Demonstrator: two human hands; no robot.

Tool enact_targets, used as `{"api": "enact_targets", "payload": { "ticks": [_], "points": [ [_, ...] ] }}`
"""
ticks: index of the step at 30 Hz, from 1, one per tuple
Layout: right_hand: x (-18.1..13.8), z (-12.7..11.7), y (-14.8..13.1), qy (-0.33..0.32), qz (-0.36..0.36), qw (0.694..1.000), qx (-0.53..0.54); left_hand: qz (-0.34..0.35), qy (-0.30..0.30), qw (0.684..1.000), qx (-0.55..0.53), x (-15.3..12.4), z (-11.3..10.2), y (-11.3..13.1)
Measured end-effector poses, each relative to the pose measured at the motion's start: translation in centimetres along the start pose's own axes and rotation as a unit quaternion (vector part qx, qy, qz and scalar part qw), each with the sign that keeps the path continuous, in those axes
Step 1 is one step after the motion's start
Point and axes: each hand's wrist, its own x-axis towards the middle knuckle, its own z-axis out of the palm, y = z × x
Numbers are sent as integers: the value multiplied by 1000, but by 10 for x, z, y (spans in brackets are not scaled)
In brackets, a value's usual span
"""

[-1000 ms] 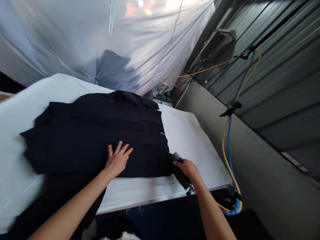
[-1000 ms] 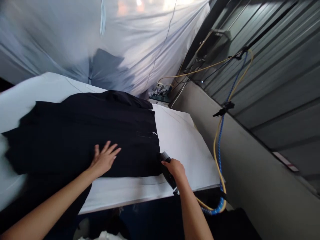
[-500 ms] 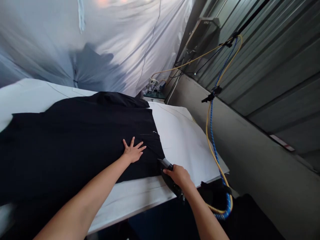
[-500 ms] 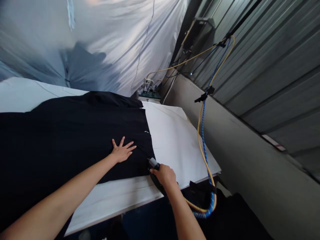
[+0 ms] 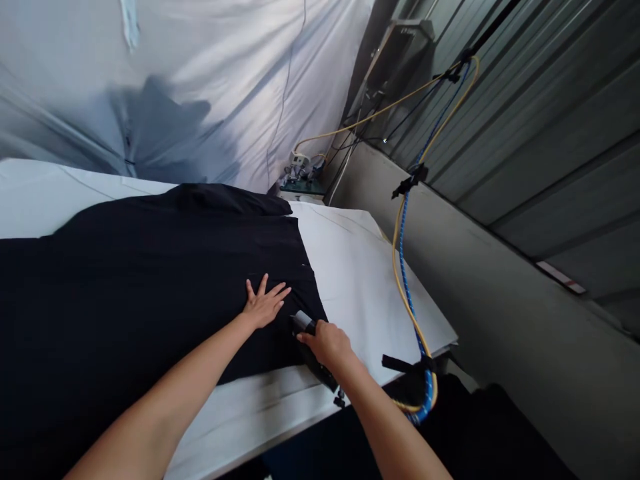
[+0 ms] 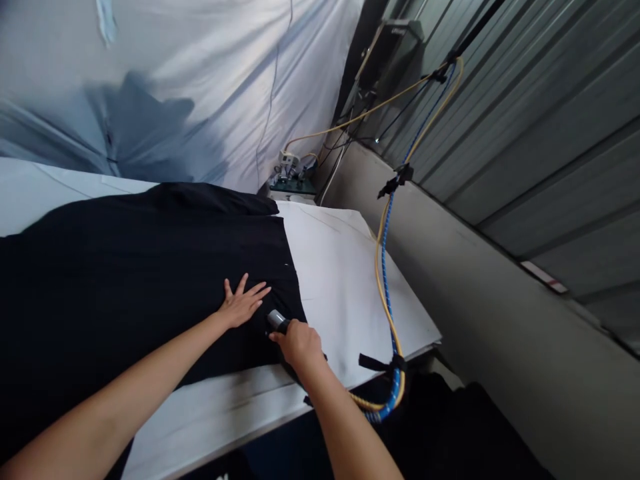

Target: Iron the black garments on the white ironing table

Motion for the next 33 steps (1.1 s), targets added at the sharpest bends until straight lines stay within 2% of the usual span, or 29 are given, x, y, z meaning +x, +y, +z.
{"api": "enact_targets", "payload": {
  "ticks": [5, 12, 16, 19, 22, 25, 27, 29, 33],
  "points": [
    [9, 1, 7, -24, 23, 999, -6, -53, -12, 997, -48, 11, -3, -9],
    [15, -3, 25, -47, 61, 997, -4, -60, -30, 994, -87, 20, -5, -12],
    [13, -7, 26, -47, 69, 997, -6, -54, -35, 994, -90, 17, -16, -11],
    [10, -15, 29, -51, 61, 997, -7, -12, 30, 998, -48, -10, -29, -15],
    [6, -21, 31, -45, 48, 998, -5, -15, 92, 996, 2, -60, -34, -26],
    [6, -22, 30, -42, 27, 999, 2, -100, 82, 991, 33, -108, -30, -40],
    [9, -18, 27, -42, 11, 999, 7, -152, 62, 986, 39, -128, -26, -49],
    [13, -13, 26, -45, 0, 999, 9, -174, 44, 983, 28, -136, -23, -56],
    [20, -12, 27, -50, 0, 999, -7, -171, 19, 985, -17, -134, -27, -66]
  ]
}}
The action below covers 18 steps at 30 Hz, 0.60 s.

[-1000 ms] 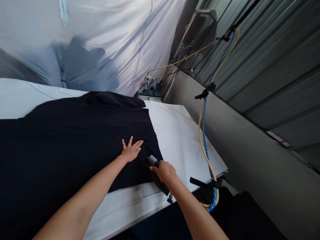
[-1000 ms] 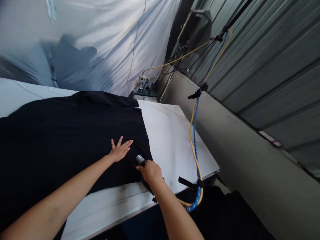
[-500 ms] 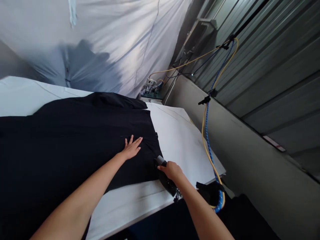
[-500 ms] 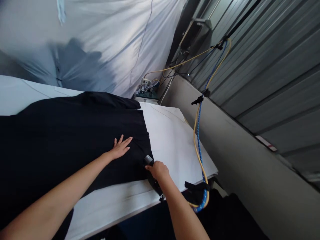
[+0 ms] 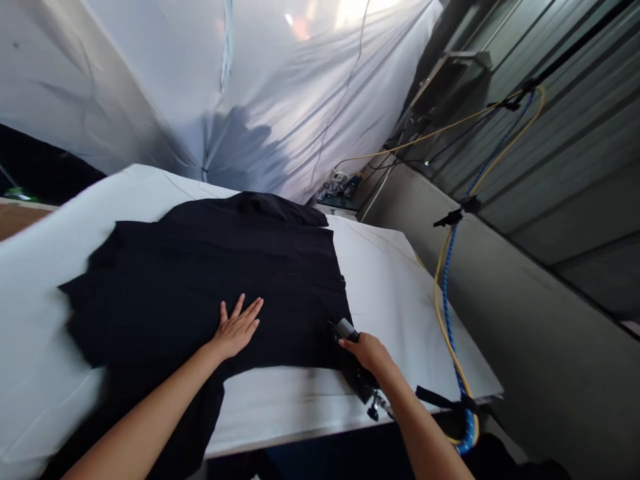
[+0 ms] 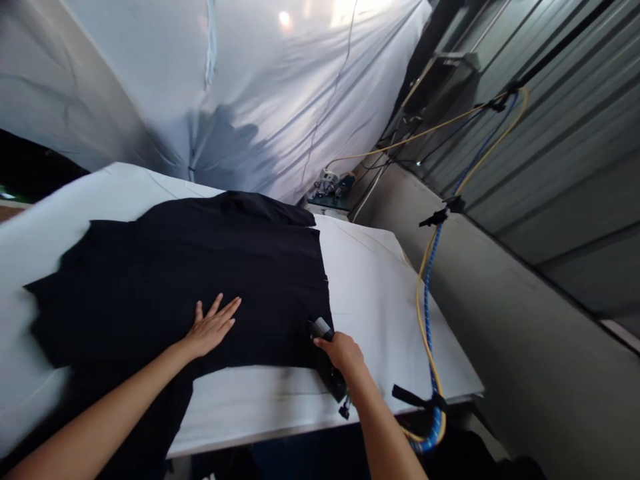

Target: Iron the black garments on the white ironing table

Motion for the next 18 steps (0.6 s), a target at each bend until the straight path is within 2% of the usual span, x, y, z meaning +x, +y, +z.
{"api": "enact_targets", "payload": {
  "ticks": [3, 5, 8, 11, 13, 15, 18],
  "points": [
    [-4, -12, -5, 9, -15, 1000, -17, -7, -12, 1000, -28, -1, -12, -4],
    [-11, -21, -20, 20, -48, 998, -27, -10, 16, 1000, -19, -9, -21, -8],
    [-25, -27, -60, 21, -115, 992, -41, -52, 77, 995, 41, -28, -29, -20],
    [-35, -21, -110, 10, -170, 984, -50, -117, 99, 985, 74, -42, -27, -35],
    [-36, -13, -138, 9, -183, 981, -58, -125, 106, 985, 60, -45, -20, -43],
    [-34, -8, -155, 10, -178, 982, -65, -115, 121, 985, 32, -44, -15, -46],
    [-23, -8, -159, 20, -166, 983, -75, -114, 140, 983, -19, -42, -18, -45]
  ]
}}
